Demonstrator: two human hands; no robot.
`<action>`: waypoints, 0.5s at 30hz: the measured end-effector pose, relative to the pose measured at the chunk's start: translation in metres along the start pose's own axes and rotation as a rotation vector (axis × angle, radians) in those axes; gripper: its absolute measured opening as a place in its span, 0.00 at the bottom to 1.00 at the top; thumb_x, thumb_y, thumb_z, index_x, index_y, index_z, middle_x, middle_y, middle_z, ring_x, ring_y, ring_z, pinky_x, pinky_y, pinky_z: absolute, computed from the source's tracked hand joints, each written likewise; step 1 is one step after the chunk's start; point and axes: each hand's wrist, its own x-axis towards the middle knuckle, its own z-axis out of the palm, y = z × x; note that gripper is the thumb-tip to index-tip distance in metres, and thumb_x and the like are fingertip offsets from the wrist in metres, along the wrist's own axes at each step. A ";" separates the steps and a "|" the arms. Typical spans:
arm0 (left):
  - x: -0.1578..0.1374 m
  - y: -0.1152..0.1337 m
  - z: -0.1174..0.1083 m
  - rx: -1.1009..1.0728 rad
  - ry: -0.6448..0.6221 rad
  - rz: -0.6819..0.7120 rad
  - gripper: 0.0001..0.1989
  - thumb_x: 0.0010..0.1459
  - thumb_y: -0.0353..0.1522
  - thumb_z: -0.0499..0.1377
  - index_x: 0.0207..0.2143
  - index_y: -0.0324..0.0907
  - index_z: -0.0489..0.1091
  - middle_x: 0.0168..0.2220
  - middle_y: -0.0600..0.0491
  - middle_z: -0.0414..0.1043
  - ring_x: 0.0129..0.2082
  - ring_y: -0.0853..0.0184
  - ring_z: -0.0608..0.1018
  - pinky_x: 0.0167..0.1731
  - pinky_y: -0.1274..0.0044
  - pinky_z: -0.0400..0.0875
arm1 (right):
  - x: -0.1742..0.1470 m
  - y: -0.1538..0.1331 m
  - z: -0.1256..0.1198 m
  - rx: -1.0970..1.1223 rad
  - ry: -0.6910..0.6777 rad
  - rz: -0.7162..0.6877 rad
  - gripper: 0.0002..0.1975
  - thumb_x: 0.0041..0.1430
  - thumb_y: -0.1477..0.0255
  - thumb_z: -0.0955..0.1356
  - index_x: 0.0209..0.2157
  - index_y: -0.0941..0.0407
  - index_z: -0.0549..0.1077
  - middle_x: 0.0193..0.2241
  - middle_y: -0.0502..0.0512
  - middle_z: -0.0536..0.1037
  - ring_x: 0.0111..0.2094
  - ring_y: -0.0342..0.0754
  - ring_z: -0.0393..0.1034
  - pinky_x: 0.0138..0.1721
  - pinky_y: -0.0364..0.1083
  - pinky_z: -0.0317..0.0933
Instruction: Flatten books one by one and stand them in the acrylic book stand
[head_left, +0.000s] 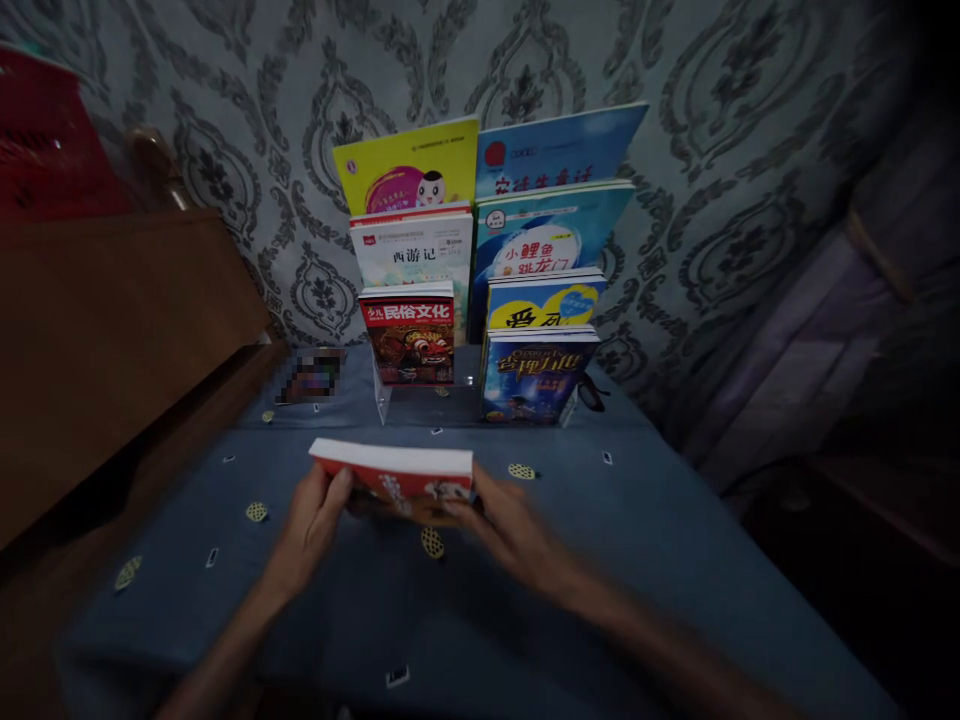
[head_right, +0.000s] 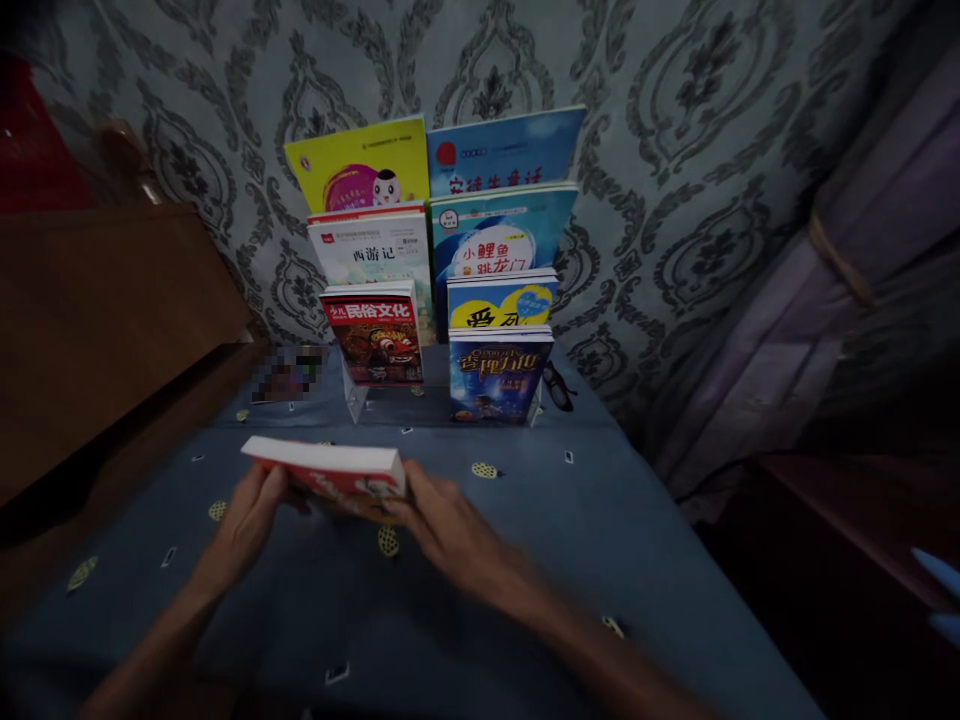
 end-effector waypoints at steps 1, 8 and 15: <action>0.010 0.003 0.002 0.009 0.029 0.037 0.31 0.58 0.60 0.52 0.31 0.40 0.71 0.25 0.51 0.73 0.25 0.63 0.76 0.27 0.73 0.71 | 0.010 0.001 -0.006 0.007 0.013 -0.023 0.13 0.71 0.63 0.60 0.51 0.53 0.69 0.40 0.56 0.80 0.38 0.50 0.76 0.38 0.47 0.71; 0.098 0.023 0.018 0.030 0.192 0.505 0.31 0.63 0.56 0.51 0.49 0.39 0.68 0.39 0.49 0.74 0.31 0.66 0.75 0.32 0.75 0.70 | 0.084 0.008 -0.046 -0.109 0.252 -0.190 0.12 0.69 0.64 0.60 0.46 0.55 0.68 0.40 0.58 0.77 0.42 0.53 0.73 0.45 0.56 0.70; 0.145 0.002 0.038 0.068 0.241 0.602 0.27 0.66 0.54 0.49 0.48 0.41 0.68 0.41 0.49 0.75 0.39 0.64 0.77 0.38 0.73 0.71 | 0.112 0.035 -0.048 -0.097 0.314 -0.211 0.12 0.68 0.66 0.60 0.49 0.55 0.65 0.43 0.60 0.77 0.43 0.55 0.72 0.46 0.58 0.71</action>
